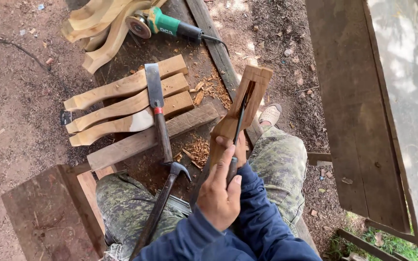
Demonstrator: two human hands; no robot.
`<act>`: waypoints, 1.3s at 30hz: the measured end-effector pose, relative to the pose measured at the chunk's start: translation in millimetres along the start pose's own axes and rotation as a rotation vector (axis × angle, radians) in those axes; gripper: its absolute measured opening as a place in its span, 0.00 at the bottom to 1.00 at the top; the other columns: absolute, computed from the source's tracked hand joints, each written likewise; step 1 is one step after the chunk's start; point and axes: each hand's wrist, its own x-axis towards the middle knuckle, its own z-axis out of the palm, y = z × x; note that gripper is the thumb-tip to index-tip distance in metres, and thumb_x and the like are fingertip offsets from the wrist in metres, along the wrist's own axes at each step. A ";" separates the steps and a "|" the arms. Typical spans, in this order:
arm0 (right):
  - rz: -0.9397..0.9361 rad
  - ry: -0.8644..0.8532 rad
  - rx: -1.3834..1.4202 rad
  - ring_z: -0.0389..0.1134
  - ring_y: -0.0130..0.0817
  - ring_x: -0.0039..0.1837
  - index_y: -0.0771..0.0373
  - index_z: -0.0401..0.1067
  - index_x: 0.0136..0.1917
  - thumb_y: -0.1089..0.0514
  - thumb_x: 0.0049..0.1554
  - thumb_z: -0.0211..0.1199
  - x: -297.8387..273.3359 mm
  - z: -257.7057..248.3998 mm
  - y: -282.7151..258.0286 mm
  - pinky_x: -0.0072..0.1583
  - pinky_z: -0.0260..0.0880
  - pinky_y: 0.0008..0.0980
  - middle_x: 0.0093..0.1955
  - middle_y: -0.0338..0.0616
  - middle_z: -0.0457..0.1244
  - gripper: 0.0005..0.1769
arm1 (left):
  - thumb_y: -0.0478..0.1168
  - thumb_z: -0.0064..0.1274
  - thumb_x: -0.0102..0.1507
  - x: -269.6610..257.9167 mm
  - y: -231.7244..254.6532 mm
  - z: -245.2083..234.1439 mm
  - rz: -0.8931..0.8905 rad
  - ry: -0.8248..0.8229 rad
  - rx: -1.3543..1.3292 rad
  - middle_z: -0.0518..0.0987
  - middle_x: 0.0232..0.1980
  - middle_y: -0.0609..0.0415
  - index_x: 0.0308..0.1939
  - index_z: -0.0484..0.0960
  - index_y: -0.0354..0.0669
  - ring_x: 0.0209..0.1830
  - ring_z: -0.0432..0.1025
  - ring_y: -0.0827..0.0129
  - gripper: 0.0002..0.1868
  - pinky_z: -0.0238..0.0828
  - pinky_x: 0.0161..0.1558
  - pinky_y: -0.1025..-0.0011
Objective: Carving a mortise into a wooden furniture leg using a chisel and hammer.
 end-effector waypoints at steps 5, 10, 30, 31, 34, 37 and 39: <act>0.157 -0.067 0.252 0.71 0.44 0.50 0.67 0.55 0.73 0.58 0.49 0.70 -3.2 9.6 -29.8 0.52 0.75 0.41 0.53 0.54 0.66 0.43 | 0.37 0.47 0.67 -8.9 7.2 -21.0 0.145 0.015 -0.150 0.78 0.65 0.34 0.74 0.65 0.37 0.65 0.76 0.46 0.30 0.70 0.64 0.62; 0.158 -0.181 0.399 0.70 0.46 0.48 0.66 0.52 0.76 0.55 0.47 0.72 -1.7 13.0 -39.8 0.47 0.74 0.43 0.53 0.55 0.65 0.49 | 0.35 0.45 0.68 -15.4 15.5 -47.6 0.222 -0.064 -0.056 0.77 0.66 0.32 0.74 0.66 0.34 0.66 0.76 0.42 0.29 0.70 0.64 0.58; 0.124 0.057 0.203 0.69 0.40 0.51 0.70 0.58 0.70 0.60 0.51 0.71 -31.6 18.5 -16.1 0.52 0.71 0.37 0.53 0.52 0.67 0.38 | 0.39 0.46 0.67 44.6 131.1 -66.8 0.474 -0.198 1.186 0.79 0.27 0.45 0.36 0.81 0.35 0.18 0.76 0.62 0.12 0.71 0.15 0.67; 0.122 0.080 0.192 0.68 0.40 0.51 0.70 0.58 0.69 0.60 0.51 0.71 -30.6 18.2 -14.5 0.52 0.71 0.37 0.53 0.52 0.67 0.37 | 0.39 0.46 0.68 44.7 125.7 -59.0 0.443 -0.189 1.180 0.79 0.26 0.44 0.39 0.81 0.33 0.16 0.76 0.62 0.12 0.71 0.16 0.67; 0.093 0.129 0.171 0.68 0.39 0.52 0.71 0.60 0.66 0.61 0.52 0.71 -16.7 16.1 -15.3 0.53 0.70 0.37 0.53 0.51 0.67 0.34 | 0.40 0.48 0.63 12.3 88.0 -31.9 0.618 0.192 1.206 0.79 0.32 0.34 0.46 0.81 0.30 0.17 0.73 0.61 0.15 0.67 0.16 0.67; 0.092 -0.072 0.182 0.70 0.36 0.48 0.62 0.60 0.68 0.55 0.47 0.70 4.2 10.3 -38.3 0.49 0.73 0.36 0.51 0.47 0.68 0.37 | 0.36 0.49 0.64 -2.2 30.5 -10.1 0.729 0.278 1.206 0.78 0.36 0.33 0.56 0.79 0.31 0.19 0.68 0.64 0.18 0.63 0.20 0.68; 0.061 -0.047 0.146 0.69 0.36 0.51 0.64 0.60 0.68 0.55 0.50 0.70 -0.2 14.7 -41.6 0.52 0.72 0.35 0.53 0.48 0.67 0.37 | 0.36 0.49 0.65 1.9 29.8 -18.8 0.707 0.294 1.139 0.78 0.38 0.35 0.58 0.78 0.32 0.20 0.67 0.63 0.18 0.63 0.21 0.67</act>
